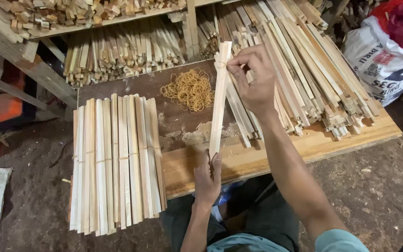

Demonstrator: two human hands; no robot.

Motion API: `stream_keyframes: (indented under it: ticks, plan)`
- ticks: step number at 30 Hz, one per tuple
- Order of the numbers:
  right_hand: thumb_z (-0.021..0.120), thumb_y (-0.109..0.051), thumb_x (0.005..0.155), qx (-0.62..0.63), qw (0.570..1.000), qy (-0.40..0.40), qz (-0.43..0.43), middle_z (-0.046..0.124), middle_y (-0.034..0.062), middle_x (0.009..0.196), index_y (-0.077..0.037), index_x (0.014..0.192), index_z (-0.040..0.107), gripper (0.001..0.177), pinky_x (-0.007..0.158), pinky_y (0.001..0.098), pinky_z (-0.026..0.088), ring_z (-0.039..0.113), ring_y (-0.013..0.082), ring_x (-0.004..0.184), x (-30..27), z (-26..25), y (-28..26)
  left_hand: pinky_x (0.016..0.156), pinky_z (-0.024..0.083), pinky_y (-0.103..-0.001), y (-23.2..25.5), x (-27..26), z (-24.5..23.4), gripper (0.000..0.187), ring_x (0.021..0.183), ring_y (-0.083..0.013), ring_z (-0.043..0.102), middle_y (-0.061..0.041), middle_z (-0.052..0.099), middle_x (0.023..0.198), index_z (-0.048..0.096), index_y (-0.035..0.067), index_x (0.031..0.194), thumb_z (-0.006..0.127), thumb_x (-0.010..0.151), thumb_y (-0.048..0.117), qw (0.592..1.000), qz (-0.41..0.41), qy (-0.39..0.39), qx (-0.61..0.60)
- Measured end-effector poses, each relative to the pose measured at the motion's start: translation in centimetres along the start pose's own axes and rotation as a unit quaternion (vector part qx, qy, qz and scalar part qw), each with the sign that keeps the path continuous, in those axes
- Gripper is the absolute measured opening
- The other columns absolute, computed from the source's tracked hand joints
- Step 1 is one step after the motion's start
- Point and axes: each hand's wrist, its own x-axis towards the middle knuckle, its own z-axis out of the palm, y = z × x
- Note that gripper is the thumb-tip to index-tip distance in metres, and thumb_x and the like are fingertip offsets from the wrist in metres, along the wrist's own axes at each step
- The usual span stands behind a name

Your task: Sorting and inspecting thin wooden sticks before placing them into a bundle

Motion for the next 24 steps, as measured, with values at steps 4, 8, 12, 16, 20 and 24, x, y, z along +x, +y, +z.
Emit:
stream_keyframes:
  ticks: [4,8,12,16,20,24]
  plan:
    - [0.058,0.001,0.102,-0.015,0.996,-0.081,0.032,0.052,0.0112,0.102,-0.003,0.096,0.054,0.009,0.067,0.0289,0.050,0.052,0.0212,0.083,-1.0,0.6,0.5,0.046,0.031,-0.031,0.3,0.7,-0.4,0.032,0.049,-0.0100,0.036,0.002,0.044,0.058,0.063,0.005,0.105,0.047,0.103,0.033,0.998,-0.002,0.005,-0.065]
    - [0.065,-0.009,0.100,-0.020,0.985,-0.164,0.048,0.058,0.0138,0.094,-0.002,0.090,0.060,0.013,0.071,0.0418,0.053,0.064,0.0330,0.087,-4.5,1.1,-0.9,0.049,0.045,-0.035,-0.2,2.8,-0.8,0.049,0.051,-0.0188,0.061,-0.014,0.062,0.061,0.061,0.004,0.095,0.038,0.103,0.046,1.000,-0.008,0.004,-0.022]
    - [0.064,-0.020,0.100,-0.043,0.945,-0.305,0.113,0.065,0.0102,0.097,-0.006,0.090,0.066,0.017,0.082,0.0362,0.056,0.066,0.0269,0.095,-7.8,2.3,-3.5,0.047,0.038,-0.026,-0.1,5.4,-1.8,0.023,0.045,-0.0122,0.043,-0.003,0.053,0.054,0.059,0.002,0.098,0.044,0.104,0.018,0.994,-0.029,0.032,-0.098]
    - [0.065,-0.019,0.099,-0.049,0.954,-0.287,0.065,0.065,0.0069,0.097,-0.008,0.089,0.066,0.015,0.082,0.0360,0.057,0.066,0.0254,0.096,-8.2,2.0,-2.7,0.045,0.040,-0.029,0.5,6.0,-1.8,0.017,0.046,-0.0155,0.052,-0.009,0.051,0.051,0.056,0.009,0.090,0.041,0.096,0.015,0.995,0.016,0.060,-0.073]
    - [0.065,-0.012,0.100,-0.011,0.979,-0.188,0.079,0.060,0.0079,0.093,-0.007,0.095,0.066,0.007,0.076,0.0386,0.055,0.065,0.0285,0.089,-7.4,1.9,-2.3,0.052,0.040,-0.023,2.8,4.8,-2.2,0.020,0.055,-0.0091,0.049,0.001,0.054,0.062,0.058,0.008,0.099,0.044,0.106,0.021,0.992,-0.013,0.018,-0.123]
    - [0.065,-0.009,0.100,0.044,0.982,-0.118,0.141,0.065,0.0080,0.096,-0.008,0.102,0.069,0.004,0.073,0.0331,0.055,0.067,0.0234,0.088,-8.2,2.8,-3.0,0.055,0.041,-0.021,2.6,4.2,-1.9,0.016,0.058,-0.0069,0.048,0.003,0.055,0.064,0.054,0.013,0.101,0.043,0.107,0.023,0.987,-0.013,0.018,-0.158]
